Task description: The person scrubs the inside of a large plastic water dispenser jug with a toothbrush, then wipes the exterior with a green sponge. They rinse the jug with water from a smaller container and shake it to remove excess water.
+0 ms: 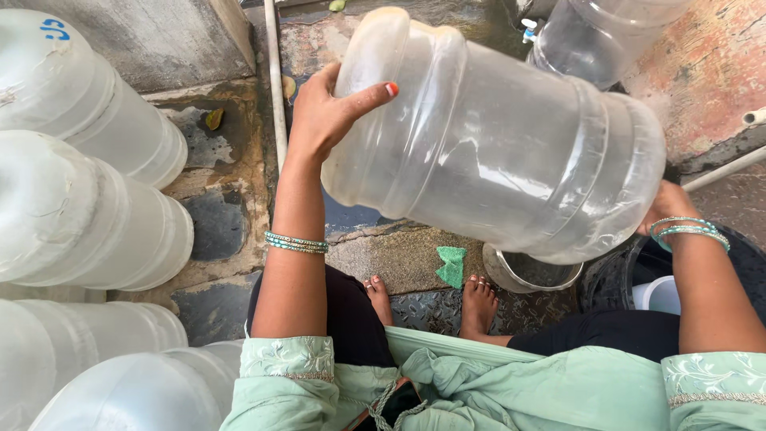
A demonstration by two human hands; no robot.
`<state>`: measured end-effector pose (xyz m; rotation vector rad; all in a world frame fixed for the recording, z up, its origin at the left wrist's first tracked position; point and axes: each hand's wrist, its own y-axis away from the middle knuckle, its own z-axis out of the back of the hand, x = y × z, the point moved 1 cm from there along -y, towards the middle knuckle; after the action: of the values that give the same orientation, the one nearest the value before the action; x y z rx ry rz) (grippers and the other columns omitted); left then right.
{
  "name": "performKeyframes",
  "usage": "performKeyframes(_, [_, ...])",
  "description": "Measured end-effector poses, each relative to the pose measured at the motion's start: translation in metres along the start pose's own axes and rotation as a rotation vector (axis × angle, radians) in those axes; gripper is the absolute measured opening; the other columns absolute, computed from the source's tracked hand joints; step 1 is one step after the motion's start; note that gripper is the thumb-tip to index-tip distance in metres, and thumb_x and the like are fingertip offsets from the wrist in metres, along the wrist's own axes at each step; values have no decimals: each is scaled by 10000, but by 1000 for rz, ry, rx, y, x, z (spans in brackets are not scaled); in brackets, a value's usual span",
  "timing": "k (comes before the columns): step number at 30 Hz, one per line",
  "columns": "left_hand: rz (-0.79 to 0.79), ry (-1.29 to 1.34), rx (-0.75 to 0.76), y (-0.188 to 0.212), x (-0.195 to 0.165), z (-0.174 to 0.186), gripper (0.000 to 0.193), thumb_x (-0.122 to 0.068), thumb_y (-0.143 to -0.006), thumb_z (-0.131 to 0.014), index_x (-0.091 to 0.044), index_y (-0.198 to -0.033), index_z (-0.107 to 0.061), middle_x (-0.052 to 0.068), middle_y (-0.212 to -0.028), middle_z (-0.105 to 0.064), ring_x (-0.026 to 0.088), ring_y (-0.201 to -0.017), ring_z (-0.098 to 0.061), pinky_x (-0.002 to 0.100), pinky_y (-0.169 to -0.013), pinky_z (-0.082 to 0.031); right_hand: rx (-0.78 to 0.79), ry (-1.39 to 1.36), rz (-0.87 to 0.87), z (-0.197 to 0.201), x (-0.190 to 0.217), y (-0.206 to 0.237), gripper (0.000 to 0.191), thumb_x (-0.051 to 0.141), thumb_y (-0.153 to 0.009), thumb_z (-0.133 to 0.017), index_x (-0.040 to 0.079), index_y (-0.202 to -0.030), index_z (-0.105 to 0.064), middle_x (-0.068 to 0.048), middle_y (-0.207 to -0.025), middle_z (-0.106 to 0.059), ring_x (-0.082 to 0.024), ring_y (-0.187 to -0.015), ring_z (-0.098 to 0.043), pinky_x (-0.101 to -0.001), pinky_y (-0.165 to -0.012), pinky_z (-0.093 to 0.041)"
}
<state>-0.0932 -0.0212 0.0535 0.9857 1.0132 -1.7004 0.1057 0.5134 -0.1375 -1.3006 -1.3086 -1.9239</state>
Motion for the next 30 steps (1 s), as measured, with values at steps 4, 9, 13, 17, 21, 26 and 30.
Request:
performKeyframes(4, [-92, 145, 31, -16, 24, -9, 754, -419, -722, -885, 10, -1302, -665, 159, -1189, -758, 235, -1083, -755, 380, -976, -597, -40, -180, 164, 20, 20, -7, 440, 322, -1078, -571, 10, -1385, -622, -161, -1266, -675, -298, -1090, -687, -478, -859, -504])
performKeyframes(9, [-479, 579, 86, -9, 15, 8, 760, -362, -958, -852, 33, -1511, -513, 170, -1400, -665, 244, -1323, -637, 362, -1160, -493, 214, -871, 418, 26, 70, 19, 494, 218, -1074, -457, -98, -1444, -545, -290, -1405, -621, -423, -1254, -648, -558, -1078, -545])
performKeyframes(13, [-394, 519, -10, -4, -5, 22, 764, -492, -838, -849, 8, -1344, -572, 163, -1274, -724, 270, -1150, -754, 395, -1024, -589, 311, -1103, 236, 12, 84, 28, 512, 238, -1088, -456, -81, -1487, -497, -312, -1466, -566, -473, -1260, -629, -608, -1003, -540])
performKeyframes(17, [-171, -96, -202, 1, -1, 3, 861, -645, -705, -857, -18, -1270, -687, 148, -1155, -778, 238, -1063, -779, 366, -941, -599, 103, -171, 286, 9, 64, 9, 545, 371, -1150, -414, 30, -1574, -448, -223, -1574, -515, -337, -1366, -599, -532, -1100, -524])
performKeyframes(21, [227, -239, -205, 3, 29, -14, 932, -746, -582, -791, 4, -1134, -760, 168, -1071, -762, 267, -977, -760, 403, -885, -568, -8, 25, -224, 4, 18, -19, 497, 380, -1099, -320, 53, -1445, -461, -222, -1359, -584, -334, -1088, -634, -495, -871, -545])
performKeyframes(26, [388, -260, -141, -7, 49, -11, 871, -684, -608, -802, 4, -1138, -741, 165, -1045, -768, 266, -945, -774, 373, -906, -588, -33, 187, -312, -4, -1, -23, 516, 417, -1119, -293, 31, -1393, -497, -245, -1235, -650, -336, -891, -615, -489, -726, -515])
performKeyframes(30, [1, 55, -206, -1, 48, 17, 763, -546, -702, -841, -12, -1228, -700, 127, -1081, -780, 218, -963, -785, 350, -928, -633, 75, -73, 269, 9, 43, -9, 498, 356, -1126, -360, 29, -1487, -463, -142, -1436, -591, -322, -1232, -628, -527, -919, -571])
